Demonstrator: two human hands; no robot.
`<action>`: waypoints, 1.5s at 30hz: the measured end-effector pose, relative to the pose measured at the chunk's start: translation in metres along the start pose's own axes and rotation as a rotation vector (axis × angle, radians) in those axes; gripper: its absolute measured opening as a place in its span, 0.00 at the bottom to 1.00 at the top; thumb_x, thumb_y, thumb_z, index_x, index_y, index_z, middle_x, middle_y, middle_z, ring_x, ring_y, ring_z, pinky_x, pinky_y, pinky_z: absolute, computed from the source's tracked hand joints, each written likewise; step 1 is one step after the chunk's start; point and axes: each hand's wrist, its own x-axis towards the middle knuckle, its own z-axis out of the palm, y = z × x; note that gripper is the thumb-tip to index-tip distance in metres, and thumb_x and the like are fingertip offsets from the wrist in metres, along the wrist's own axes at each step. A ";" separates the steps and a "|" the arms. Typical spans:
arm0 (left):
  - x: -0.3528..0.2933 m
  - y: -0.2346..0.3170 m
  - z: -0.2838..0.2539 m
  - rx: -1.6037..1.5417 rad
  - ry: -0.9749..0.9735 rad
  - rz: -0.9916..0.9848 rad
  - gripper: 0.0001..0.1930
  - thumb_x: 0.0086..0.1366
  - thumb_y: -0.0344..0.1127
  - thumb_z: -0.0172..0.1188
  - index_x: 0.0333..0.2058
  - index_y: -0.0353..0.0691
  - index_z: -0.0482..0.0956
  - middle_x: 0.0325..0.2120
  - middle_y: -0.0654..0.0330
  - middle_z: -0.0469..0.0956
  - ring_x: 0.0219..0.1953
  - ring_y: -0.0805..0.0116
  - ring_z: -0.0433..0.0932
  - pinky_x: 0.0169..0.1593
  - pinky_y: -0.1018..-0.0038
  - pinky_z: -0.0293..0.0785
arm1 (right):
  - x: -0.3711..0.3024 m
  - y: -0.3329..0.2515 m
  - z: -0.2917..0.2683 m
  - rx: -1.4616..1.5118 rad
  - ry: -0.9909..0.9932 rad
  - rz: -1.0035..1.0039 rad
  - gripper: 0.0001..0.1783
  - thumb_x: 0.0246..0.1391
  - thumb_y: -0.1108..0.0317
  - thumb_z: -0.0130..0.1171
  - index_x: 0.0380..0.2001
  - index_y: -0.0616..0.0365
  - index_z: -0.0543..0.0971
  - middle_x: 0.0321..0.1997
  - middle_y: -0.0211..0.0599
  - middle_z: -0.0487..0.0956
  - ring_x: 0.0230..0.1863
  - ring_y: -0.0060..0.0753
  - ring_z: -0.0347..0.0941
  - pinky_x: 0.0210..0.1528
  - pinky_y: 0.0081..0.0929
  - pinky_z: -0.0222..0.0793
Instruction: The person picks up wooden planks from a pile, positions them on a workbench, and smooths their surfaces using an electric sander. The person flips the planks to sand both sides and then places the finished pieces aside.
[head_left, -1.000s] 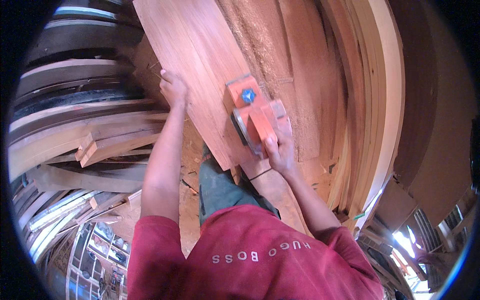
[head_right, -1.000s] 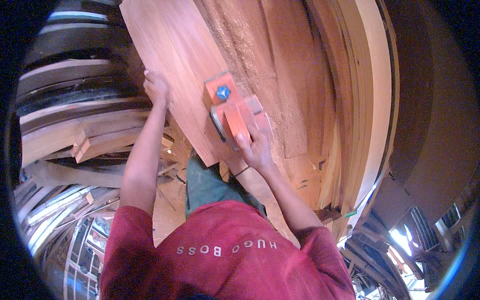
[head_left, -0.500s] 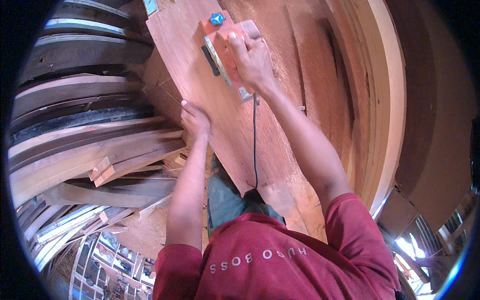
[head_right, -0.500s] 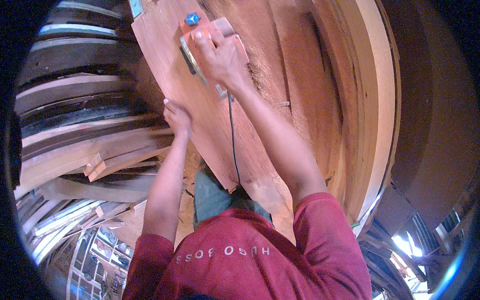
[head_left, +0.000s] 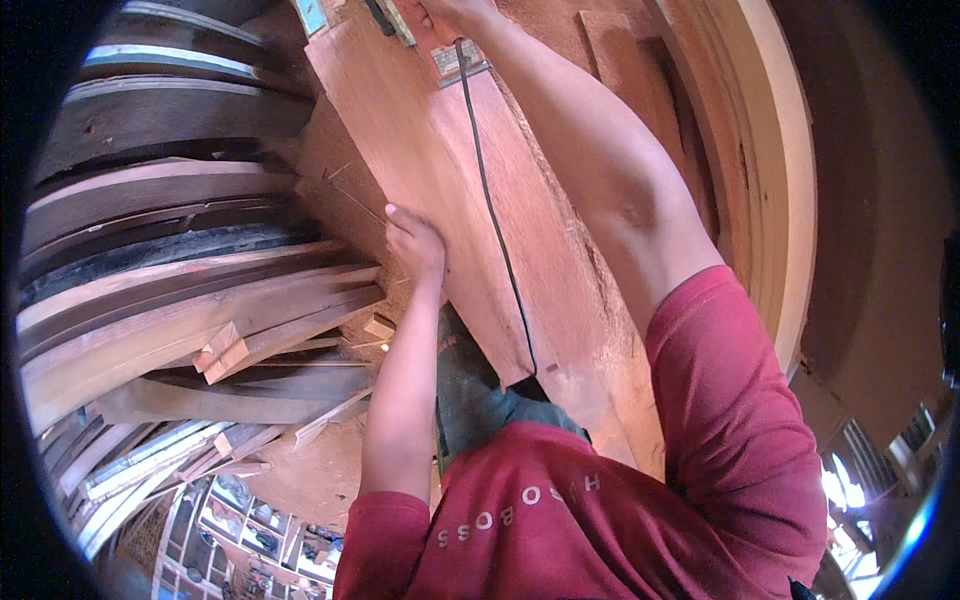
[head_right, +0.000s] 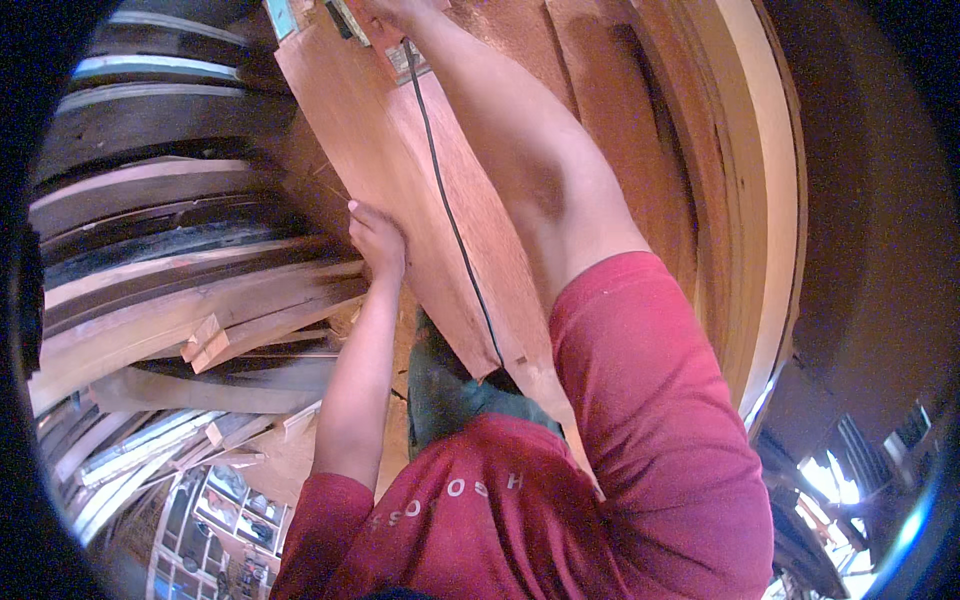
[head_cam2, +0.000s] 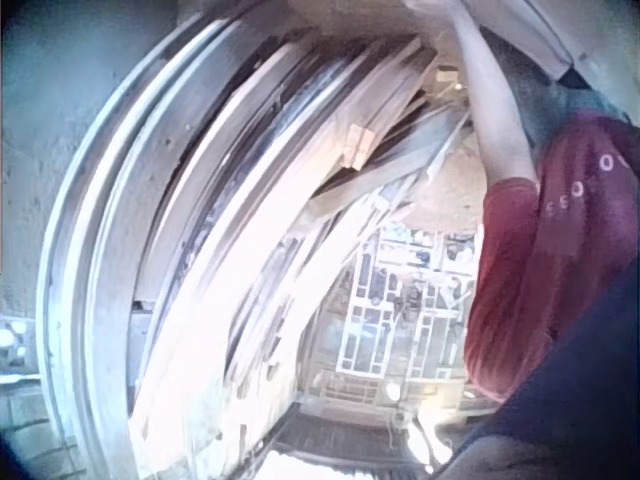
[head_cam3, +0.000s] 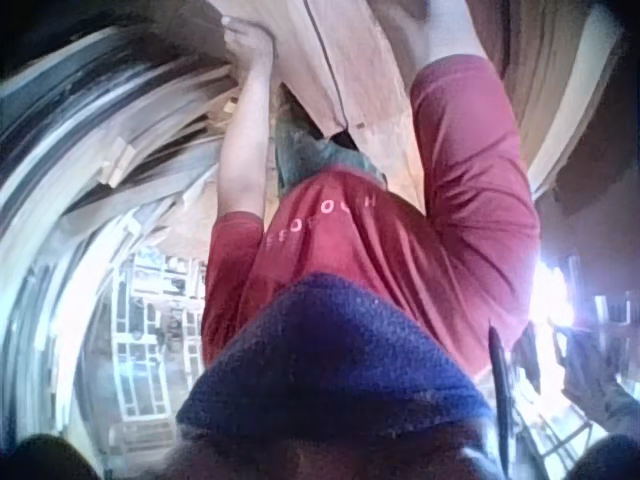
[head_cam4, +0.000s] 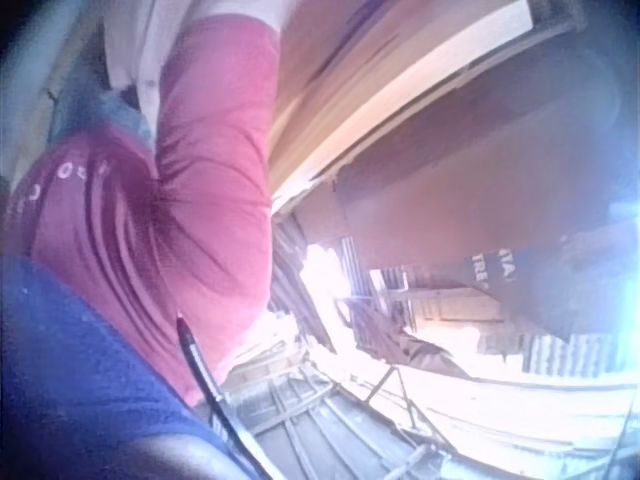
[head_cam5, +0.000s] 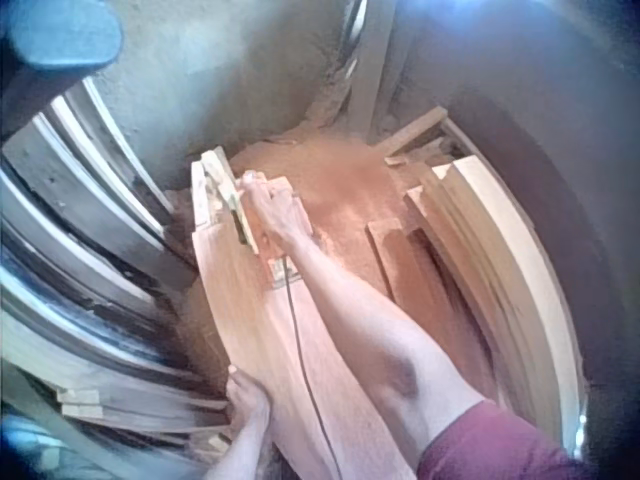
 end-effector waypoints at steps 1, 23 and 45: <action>-0.001 -0.006 0.002 0.009 0.019 -0.003 0.33 0.75 0.52 0.34 0.36 0.22 0.76 0.34 0.32 0.77 0.40 0.32 0.74 0.46 0.51 0.68 | -0.019 0.000 -0.006 -0.078 0.047 -0.038 0.30 0.59 0.40 0.49 0.39 0.60 0.81 0.32 0.52 0.81 0.36 0.52 0.79 0.38 0.44 0.72; -0.032 -0.016 -0.094 -0.046 -0.525 0.097 0.32 0.61 0.53 0.66 0.44 0.23 0.70 0.43 0.46 0.77 0.44 0.59 0.77 0.47 0.63 0.75 | -0.876 -0.132 -0.232 0.120 1.310 0.954 0.18 0.59 0.58 0.63 0.22 0.57 0.73 0.15 0.28 0.71 0.12 0.20 0.66 0.13 0.21 0.62; -0.202 0.042 -0.052 0.223 -0.349 0.269 0.33 0.50 0.47 0.71 0.46 0.26 0.72 0.41 0.47 0.79 0.40 0.57 0.80 0.36 0.63 0.79 | -1.153 0.013 0.035 0.165 1.626 1.372 0.16 0.55 0.58 0.66 0.27 0.61 0.77 0.18 0.31 0.75 0.17 0.24 0.72 0.19 0.27 0.66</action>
